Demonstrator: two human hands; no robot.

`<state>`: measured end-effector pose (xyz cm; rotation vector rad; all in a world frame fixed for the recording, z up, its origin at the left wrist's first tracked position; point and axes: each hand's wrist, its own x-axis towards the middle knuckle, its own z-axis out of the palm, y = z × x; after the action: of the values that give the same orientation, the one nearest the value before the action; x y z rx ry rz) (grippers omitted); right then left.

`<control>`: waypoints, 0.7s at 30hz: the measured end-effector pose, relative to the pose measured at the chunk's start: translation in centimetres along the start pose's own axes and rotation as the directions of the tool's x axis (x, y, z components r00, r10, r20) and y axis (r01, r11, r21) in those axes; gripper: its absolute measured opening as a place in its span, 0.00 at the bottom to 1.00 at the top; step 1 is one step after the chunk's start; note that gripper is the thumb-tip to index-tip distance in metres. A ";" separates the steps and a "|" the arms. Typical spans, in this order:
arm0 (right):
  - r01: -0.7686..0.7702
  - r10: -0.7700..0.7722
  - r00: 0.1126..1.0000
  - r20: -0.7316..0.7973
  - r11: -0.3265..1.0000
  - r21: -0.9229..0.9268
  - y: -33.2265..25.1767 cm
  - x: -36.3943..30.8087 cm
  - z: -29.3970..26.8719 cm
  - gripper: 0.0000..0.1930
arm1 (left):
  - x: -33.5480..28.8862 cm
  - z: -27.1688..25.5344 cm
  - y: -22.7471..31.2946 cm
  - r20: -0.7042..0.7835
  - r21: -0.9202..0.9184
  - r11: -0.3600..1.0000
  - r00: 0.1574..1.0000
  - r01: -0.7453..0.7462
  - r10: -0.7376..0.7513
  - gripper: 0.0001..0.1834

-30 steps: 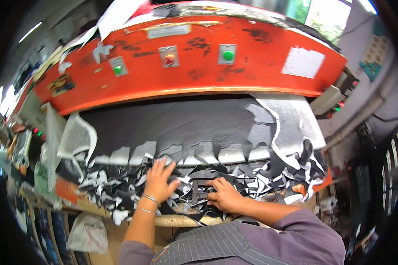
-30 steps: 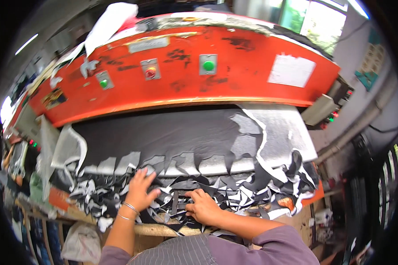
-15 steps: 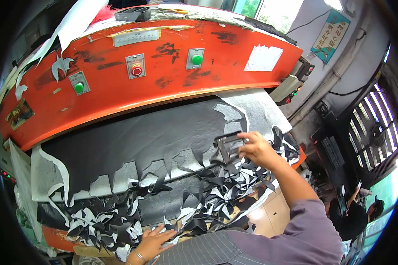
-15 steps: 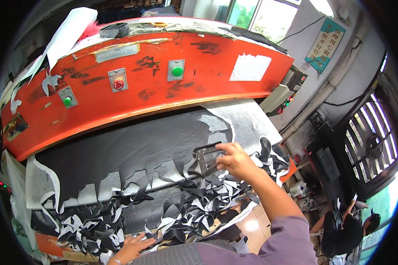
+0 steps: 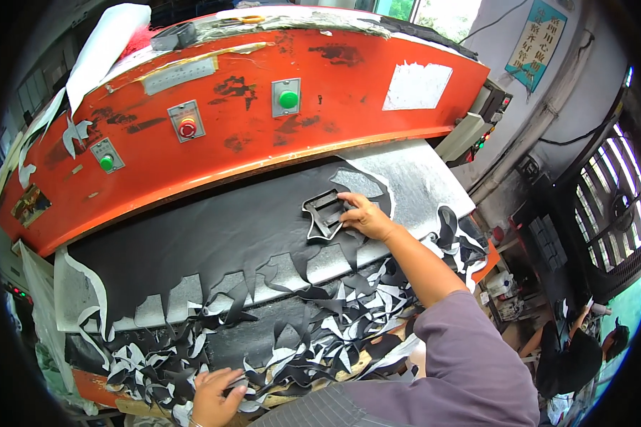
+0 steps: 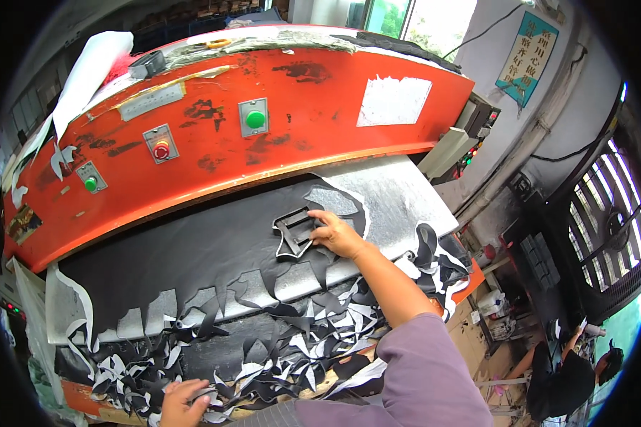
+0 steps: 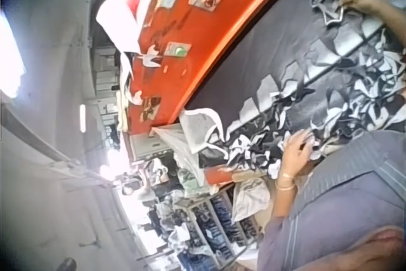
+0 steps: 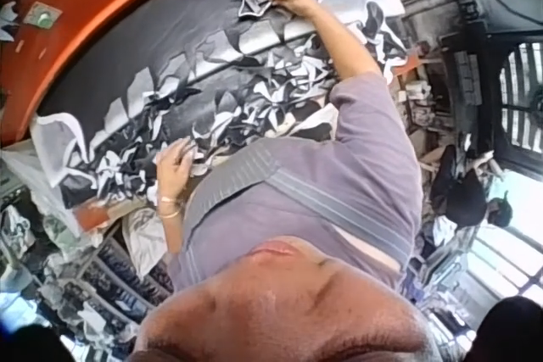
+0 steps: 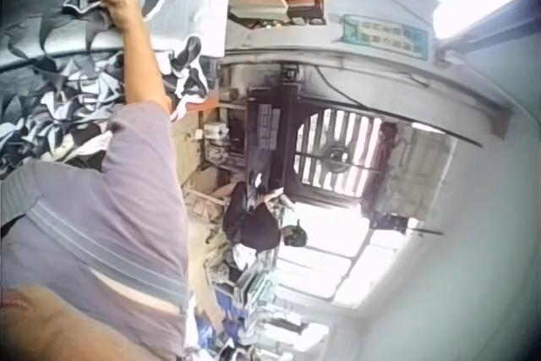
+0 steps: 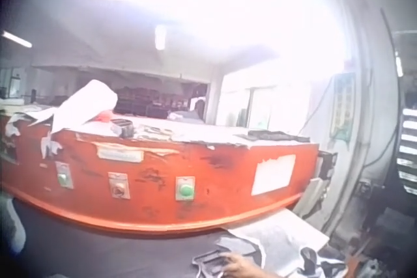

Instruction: Using a hydraulic press with a metal die to cut specific shapes out of a leather sheet.

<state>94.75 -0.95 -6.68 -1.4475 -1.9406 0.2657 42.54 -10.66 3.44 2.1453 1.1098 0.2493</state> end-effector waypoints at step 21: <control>0.122 -0.105 0.991 0.079 0.955 -0.270 -0.3 6.8 -3.0 0.24 | 29.4 15.7 7.4 -0.494 0.293 0.947 0.828 -0.128 0.265 0.22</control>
<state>95.44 4.45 -1.57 -1.5075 -2.1709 -0.0117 72.57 1.53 -7.42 2.5014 1.2650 0.8897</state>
